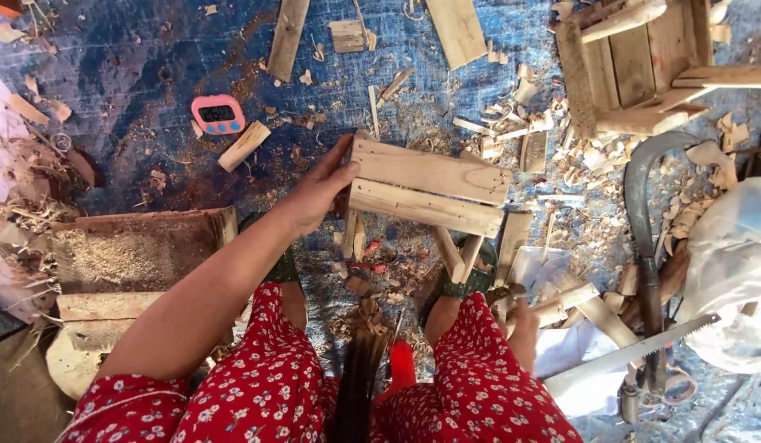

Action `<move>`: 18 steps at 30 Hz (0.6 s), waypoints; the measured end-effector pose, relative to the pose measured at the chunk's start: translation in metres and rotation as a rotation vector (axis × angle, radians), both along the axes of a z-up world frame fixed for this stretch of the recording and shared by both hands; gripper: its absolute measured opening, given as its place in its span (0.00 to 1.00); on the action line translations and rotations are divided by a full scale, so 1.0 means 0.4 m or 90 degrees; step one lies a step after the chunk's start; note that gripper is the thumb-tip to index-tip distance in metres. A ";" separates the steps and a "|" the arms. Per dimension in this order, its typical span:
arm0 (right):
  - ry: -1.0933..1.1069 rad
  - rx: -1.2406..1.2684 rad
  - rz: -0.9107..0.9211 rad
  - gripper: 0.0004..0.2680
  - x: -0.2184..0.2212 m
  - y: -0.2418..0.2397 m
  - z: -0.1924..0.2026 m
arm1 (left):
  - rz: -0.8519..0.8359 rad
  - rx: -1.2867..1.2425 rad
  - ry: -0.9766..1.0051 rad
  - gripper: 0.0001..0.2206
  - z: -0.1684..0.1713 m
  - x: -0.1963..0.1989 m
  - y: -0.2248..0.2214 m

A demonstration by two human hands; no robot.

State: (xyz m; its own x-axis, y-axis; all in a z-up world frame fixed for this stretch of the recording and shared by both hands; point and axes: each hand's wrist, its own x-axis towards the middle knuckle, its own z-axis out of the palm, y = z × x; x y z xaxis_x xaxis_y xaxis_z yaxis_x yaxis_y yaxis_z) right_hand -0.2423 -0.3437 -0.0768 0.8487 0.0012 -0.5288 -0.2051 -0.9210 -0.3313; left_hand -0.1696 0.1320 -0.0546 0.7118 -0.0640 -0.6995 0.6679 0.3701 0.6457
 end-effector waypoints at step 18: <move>-0.210 0.393 -0.028 0.09 0.196 0.316 -0.106 | -0.791 0.746 -0.389 0.29 0.222 0.224 -0.218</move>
State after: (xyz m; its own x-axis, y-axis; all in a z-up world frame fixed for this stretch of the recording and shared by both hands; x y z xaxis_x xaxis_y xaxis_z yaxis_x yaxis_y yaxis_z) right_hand -0.1640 -0.2172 -0.1191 0.9708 0.1803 -0.1581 -0.0374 -0.5374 -0.8425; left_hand -0.0800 0.0448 0.0342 0.7849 -0.4202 -0.4554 -0.2343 -0.8817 0.4096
